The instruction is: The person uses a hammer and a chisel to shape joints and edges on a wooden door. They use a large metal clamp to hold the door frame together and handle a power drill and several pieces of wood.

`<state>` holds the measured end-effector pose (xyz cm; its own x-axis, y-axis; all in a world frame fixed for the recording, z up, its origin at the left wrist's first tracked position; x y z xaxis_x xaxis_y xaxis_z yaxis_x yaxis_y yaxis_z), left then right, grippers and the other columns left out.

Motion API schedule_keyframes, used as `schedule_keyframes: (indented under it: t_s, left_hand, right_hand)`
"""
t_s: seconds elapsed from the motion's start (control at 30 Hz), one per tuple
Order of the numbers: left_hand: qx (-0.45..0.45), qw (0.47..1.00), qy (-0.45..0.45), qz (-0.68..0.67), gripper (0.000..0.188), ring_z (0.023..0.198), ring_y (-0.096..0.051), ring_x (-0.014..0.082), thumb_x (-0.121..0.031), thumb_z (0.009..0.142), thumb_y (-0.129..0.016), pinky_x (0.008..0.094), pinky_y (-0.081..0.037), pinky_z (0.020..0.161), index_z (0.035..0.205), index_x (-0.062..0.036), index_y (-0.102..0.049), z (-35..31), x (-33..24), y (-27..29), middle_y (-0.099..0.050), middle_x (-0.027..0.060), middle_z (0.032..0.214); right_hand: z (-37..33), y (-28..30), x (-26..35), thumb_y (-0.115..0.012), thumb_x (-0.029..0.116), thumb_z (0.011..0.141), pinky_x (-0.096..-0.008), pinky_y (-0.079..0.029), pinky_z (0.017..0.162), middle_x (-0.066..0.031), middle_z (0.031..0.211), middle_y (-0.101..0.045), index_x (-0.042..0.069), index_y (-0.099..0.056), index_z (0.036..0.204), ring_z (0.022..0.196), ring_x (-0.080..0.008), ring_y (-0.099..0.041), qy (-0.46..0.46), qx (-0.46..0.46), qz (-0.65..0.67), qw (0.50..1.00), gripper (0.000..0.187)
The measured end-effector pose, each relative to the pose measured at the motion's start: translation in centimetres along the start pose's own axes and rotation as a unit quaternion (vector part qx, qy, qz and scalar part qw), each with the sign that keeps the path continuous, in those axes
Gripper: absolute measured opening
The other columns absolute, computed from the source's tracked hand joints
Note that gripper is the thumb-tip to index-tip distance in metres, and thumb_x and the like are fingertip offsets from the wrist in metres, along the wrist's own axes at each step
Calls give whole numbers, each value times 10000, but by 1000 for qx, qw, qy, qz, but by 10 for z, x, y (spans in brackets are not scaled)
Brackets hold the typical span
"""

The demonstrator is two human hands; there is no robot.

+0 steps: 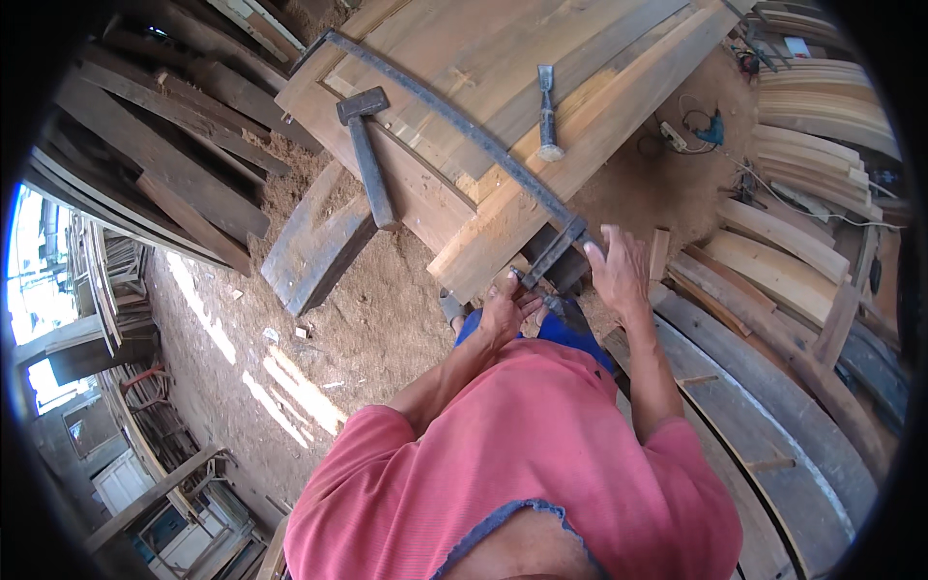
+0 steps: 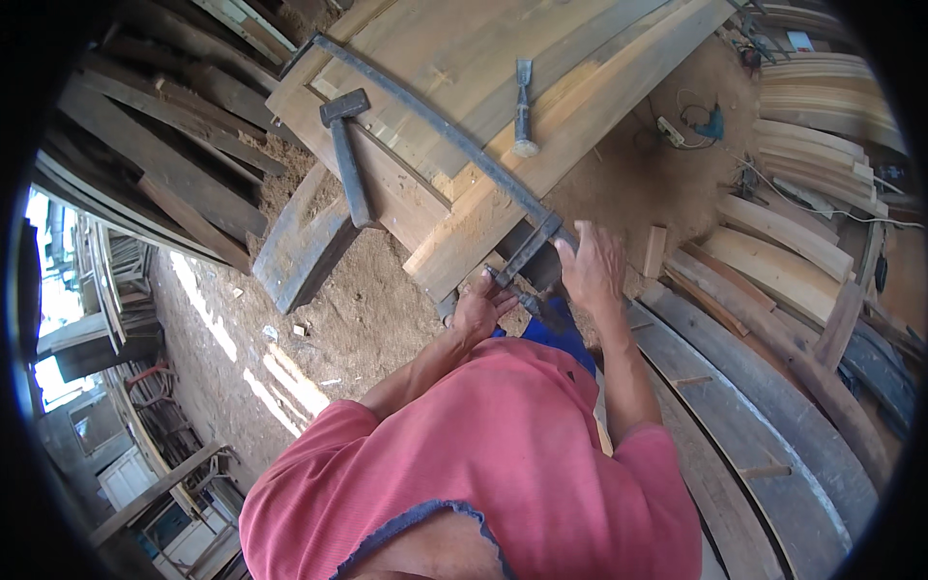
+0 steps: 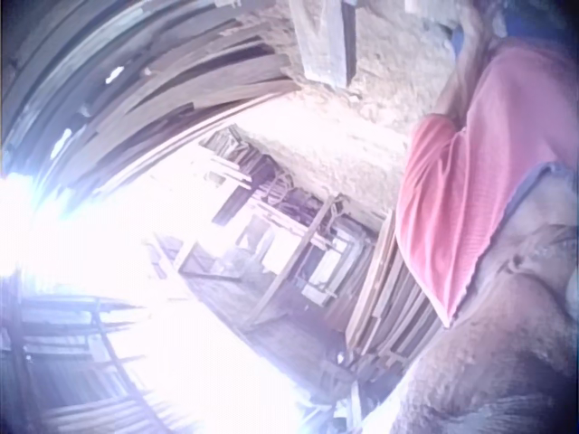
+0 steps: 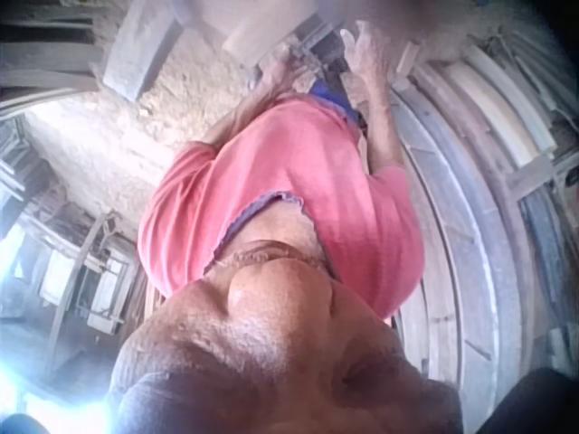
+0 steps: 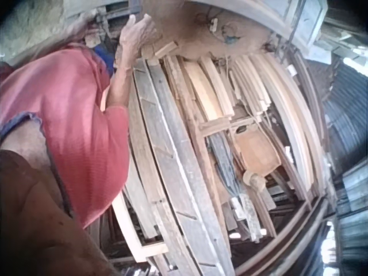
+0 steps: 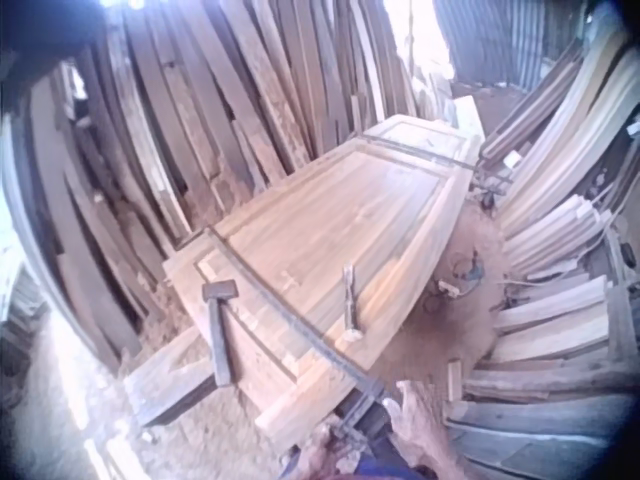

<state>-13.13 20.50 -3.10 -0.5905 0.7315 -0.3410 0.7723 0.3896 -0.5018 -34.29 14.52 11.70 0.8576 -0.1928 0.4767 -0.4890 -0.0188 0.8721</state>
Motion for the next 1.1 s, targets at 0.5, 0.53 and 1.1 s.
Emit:
schedule_keyframes:
  t_s: [0.5,0.53,1.1]
  left_hand:
    - [87,995,-43,30,352,896,-691,238,-398,1052,-456,392,-578,791,1137,-85,-594,-62,-37,11,-696,114,1021]
    - [74,995,-60,26,338,836,-688,223,-385,1055,-455,365,-577,734,1093,-78,-590,-65,-45,7,-695,112,968]
    - [131,956,-253,69,425,1053,-619,194,-405,1048,-474,375,-522,926,1251,-40,-551,-90,-197,43,-631,91,1189]
  right_hand:
    - [93,-71,45,-670,325,917,-296,-503,552,-52,718,-626,6,-625,904,609,-151,-620,-72,407,396,820,323]
    - [99,-77,61,-667,318,923,-304,-494,542,-50,703,-620,8,-621,894,601,-145,-610,-95,394,475,781,314]
    - [52,-91,179,-613,178,905,-253,-361,354,58,549,-448,90,-547,791,422,-49,-450,-145,357,475,791,159]
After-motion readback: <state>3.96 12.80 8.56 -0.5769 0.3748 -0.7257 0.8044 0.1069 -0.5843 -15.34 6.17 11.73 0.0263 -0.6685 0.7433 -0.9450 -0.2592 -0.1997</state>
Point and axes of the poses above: each hand's wrist, its own z-axis towards the middle knuckle, its own y-axis out of the back of the hand, x = y × z, the point moved 4 cm from there along z, towards the middle knuckle
